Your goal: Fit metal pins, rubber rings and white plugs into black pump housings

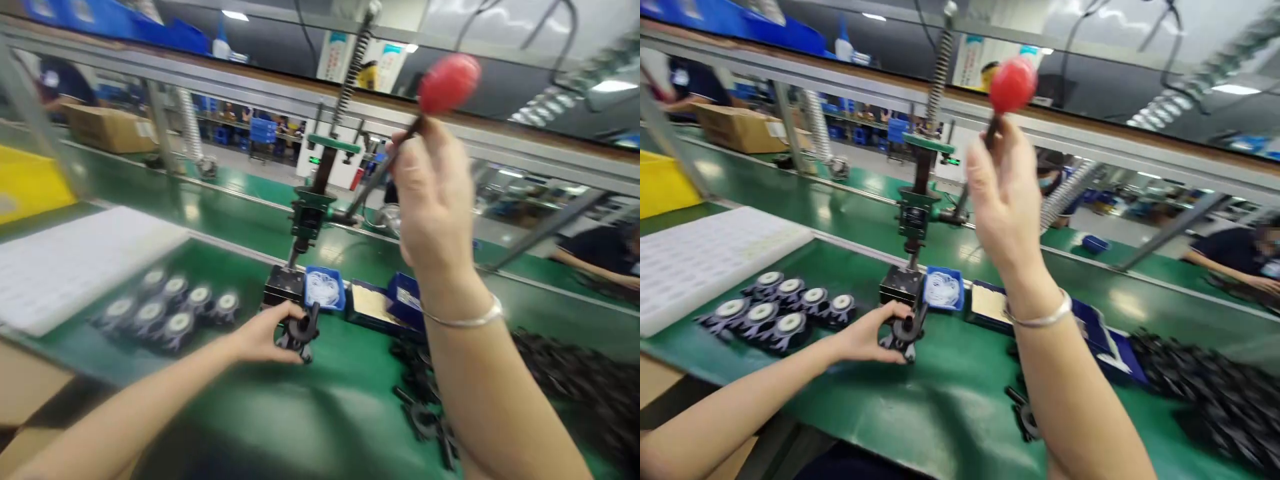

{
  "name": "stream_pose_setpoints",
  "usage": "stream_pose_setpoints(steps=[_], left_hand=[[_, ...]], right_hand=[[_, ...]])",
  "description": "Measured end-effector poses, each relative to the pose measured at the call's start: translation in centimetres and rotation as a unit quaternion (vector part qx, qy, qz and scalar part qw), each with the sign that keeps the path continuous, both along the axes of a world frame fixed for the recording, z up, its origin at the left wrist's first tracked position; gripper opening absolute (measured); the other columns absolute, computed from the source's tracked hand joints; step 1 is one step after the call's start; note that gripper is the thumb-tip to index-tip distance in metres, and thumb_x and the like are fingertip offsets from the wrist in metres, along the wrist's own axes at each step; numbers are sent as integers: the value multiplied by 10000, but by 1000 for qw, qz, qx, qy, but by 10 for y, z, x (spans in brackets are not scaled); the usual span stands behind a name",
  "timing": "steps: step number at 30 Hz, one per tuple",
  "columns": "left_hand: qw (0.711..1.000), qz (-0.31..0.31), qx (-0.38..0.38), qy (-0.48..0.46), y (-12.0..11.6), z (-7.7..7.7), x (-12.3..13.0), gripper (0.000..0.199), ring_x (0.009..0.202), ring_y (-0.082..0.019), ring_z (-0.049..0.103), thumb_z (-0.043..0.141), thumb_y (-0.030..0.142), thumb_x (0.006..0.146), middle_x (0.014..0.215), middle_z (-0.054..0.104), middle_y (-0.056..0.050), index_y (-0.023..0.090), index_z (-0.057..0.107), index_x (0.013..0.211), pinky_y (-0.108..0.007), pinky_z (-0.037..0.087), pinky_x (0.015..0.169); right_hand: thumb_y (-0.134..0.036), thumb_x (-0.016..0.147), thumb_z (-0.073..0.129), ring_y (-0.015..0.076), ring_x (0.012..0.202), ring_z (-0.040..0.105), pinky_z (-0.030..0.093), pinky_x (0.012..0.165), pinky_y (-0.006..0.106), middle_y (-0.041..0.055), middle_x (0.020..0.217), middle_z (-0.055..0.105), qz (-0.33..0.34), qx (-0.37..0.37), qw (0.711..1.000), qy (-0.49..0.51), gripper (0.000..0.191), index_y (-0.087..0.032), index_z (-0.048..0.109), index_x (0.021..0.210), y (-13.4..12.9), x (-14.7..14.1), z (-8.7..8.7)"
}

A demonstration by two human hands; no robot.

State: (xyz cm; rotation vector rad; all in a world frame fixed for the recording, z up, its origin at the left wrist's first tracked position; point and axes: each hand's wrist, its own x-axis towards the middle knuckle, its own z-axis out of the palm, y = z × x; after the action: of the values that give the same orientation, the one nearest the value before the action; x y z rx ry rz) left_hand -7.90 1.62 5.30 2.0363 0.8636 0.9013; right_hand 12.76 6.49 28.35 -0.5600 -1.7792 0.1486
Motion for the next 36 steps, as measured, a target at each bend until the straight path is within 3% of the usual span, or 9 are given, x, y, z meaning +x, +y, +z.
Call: stream_pose_setpoints(steps=[2, 4, 6, 8, 11, 17, 23, 31, 36], left_hand=[[998, -35, -39, 27, -18, -22, 17, 637, 1134, -266, 607, 852, 403, 658, 1210, 631, -81, 209, 538, 1177, -386, 468, 1008], [995, -54, -62, 49, -28, -40, 36, 605, 1086, -260, 629, 840, 367, 663, 1178, 642, -75, 214, 533, 1162, -385, 497, 968], [996, -49, -50, 54, -32, -52, 52, 568, 1101, -269, 622, 814, 341, 680, 1217, 611, -101, 214, 507, 1141, -397, 508, 952], [998, -40, -10, 46, -32, -57, 64, 529, 1149, -278, 598, 770, 323, 711, 1303, 539, -145, 216, 471, 1134, -415, 506, 958], [997, -63, 42, 29, -28, -61, 75, 457, 1165, -264, 585, 688, 270, 761, 1333, 489, -165, 225, 440, 1142, -420, 504, 963], [995, -76, 64, -4, -25, -63, 92, 448, 1149, -261, 600, 670, 251, 774, 1261, 534, -141, 246, 443, 1160, -396, 522, 946], [992, -100, 74, 7, -26, -53, 92, 516, 1136, -256, 634, 620, 171, 785, 1262, 535, -152, 261, 366, 1224, -376, 552, 911], [992, -82, 99, 4, -27, -95, 98, 651, 1113, -268, 639, 614, 164, 769, 1314, 452, -183, 251, 279, 1320, -403, 560, 892], [989, -94, 111, 28, -26, -94, 95, 693, 1129, -298, 631, 616, 154, 761, 1331, 412, -206, 237, 237, 1335, -425, 565, 865]], right_hand=[[-481, 942, 601, 180, 1193, 565, 447, 1013, 349, 98, 1264, 585, -24, -13, 999, -26, 397, -200, 536, 1215, 11, 18, -11], [-453, 943, 599, 198, 1072, 623, 485, 935, 346, 79, 1103, 662, -117, -46, 988, -86, 278, -193, 634, 1035, 21, 49, -34], [-393, 954, 575, 214, 906, 651, 494, 850, 348, 73, 887, 692, -251, -121, 943, -179, 268, -187, 664, 806, 31, 94, -63], [-332, 943, 592, 216, 774, 649, 486, 777, 343, 76, 707, 659, -324, -265, 863, -281, 329, -186, 625, 650, 40, 145, -94], [-275, 867, 717, 171, 626, 616, 493, 661, 301, 39, 572, 590, -314, -351, 818, -331, 347, -182, 574, 565, 51, 207, -135], [-373, 970, 595, 151, 797, 646, 566, 707, 288, 19, 965, 665, -225, -437, 798, -349, 224, -158, 658, 979, 70, 243, -186], [-366, 976, 588, 120, 704, 628, 554, 630, 254, 6, 881, 653, -178, -476, 818, -270, 234, -141, 649, 959, 78, 254, -201], [-277, 898, 678, 109, 506, 609, 528, 523, 234, 18, 623, 671, -222, -491, 837, -94, 223, -127, 630, 739, 75, 256, -197], [-202, 807, 702, 123, 470, 592, 489, 501, 239, 35, 571, 670, -300, -458, 837, -23, 150, -154, 615, 695, 62, 241, -178]])
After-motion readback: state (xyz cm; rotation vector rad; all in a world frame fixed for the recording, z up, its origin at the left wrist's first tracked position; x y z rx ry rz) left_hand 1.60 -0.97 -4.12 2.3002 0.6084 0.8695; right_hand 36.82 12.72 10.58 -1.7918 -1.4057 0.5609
